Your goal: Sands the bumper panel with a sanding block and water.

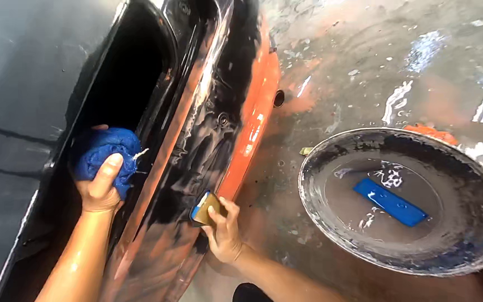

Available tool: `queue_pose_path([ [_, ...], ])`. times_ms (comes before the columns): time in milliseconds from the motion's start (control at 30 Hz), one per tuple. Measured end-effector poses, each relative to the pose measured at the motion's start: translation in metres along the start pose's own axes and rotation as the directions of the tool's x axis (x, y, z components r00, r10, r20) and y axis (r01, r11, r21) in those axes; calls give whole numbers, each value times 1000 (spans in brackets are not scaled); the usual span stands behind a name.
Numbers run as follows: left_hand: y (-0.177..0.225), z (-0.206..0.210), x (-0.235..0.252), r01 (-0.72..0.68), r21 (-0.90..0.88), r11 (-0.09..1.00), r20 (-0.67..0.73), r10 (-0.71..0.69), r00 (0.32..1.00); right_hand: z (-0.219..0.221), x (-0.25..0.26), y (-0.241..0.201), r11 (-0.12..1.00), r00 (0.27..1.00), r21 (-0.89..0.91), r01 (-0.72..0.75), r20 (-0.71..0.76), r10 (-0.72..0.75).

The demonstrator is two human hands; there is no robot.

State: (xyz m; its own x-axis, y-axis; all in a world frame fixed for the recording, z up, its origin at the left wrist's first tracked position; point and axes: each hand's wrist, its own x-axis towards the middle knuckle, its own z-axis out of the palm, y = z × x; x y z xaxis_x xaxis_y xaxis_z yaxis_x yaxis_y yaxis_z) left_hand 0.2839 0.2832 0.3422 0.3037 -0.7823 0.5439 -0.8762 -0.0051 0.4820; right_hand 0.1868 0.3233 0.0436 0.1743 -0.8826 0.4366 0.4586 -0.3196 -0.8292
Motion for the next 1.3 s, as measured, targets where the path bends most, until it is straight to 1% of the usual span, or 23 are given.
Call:
queue_pose_path([
  [67,0,-2,0,-13,10,1000,6,13,1000,-4,34,7,1000,999,24,-10,-36,11],
  [133,-3,-5,2,-4,7,1000,4,4,1000,-10,99,9,985,976,90,-147,-149,160],
  [167,-3,-4,3,9,6,1000,-3,-9,1000,-12,127,7,959,942,129,-250,-197,272],
  [200,-2,-4,2,17,5,1000,-6,-17,1000,-12,139,1,930,906,140,-340,-218,364],
  [233,-1,-5,0,22,8,1000,1,-22,1000,-11,130,-10,921,897,98,-378,-207,390],
  [267,-1,-6,-1,16,14,1000,14,-16,1000,-7,104,-22,937,922,36,-346,-173,347],
  [333,-1,-3,1,8,32,999,26,-9,1000,3,40,-28,990,985,2,-144,-99,143],
  [367,0,0,0,16,32,999,2,-16,1000,3,22,-23,999,999,-15,-39,-39,38],
  [400,1,2,-2,32,31,999,-38,-31,999,-1,25,-17,998,999,-28,54,-2,-54],
  [467,1,0,-3,39,28,999,-45,-37,998,-9,82,-9,984,985,-52,168,-38,-170],
  [533,-2,-2,0,27,22,999,-17,-26,1000,-16,161,-14,983,975,-62,171,-131,-178],
  [567,-3,-2,-1,26,11,1000,-16,-26,1000,-19,186,-21,987,975,-62,147,-162,-155],
  [600,-2,-3,-3,31,12,999,-9,-31,999,-20,189,-29,991,981,-66,114,-151,-123],
  [667,1,-4,-3,38,14,999,10,-38,999,-19,146,-35,993,992,-77,93,-74,-98],
  [733,-2,-2,0,40,11,999,-18,-40,999,-16,102,-24,986,989,-85,141,-35,-144],
  [800,-4,-2,-2,46,16,999,-48,-45,998,-15,121,-22,987,986,-60,152,-64,-155],
  [867,-4,-2,-2,38,22,999,-40,-37,999,-11,174,-35,999,985,6,43,-169,-42],
  [933,-1,-4,-7,44,21,999,-31,-43,999,-10,185,-50,998,983,-13,-61,-175,58],
  [1033,-2,-1,-6,65,18,998,-63,-63,996,-13,117,-43,995,996,-70,75,-49,-79],
  [1100,-2,0,-8,78,15,997,-90,-76,993,-16,106,-30,977,983,-107,183,6,-183],
  [1167,-5,-1,-8,80,6,997,-99,-79,992,-22,164,-31,974,981,-134,185,-33,-191],
  [1267,-6,0,-8,93,-14,996,-118,-94,989,-37,292,-36,978,994,-210,16,-106,-39],
  [1300,-6,1,-8,92,-8,996,-112,-92,989,-42,320,-39,968,994,-248,-35,-108,8],
])
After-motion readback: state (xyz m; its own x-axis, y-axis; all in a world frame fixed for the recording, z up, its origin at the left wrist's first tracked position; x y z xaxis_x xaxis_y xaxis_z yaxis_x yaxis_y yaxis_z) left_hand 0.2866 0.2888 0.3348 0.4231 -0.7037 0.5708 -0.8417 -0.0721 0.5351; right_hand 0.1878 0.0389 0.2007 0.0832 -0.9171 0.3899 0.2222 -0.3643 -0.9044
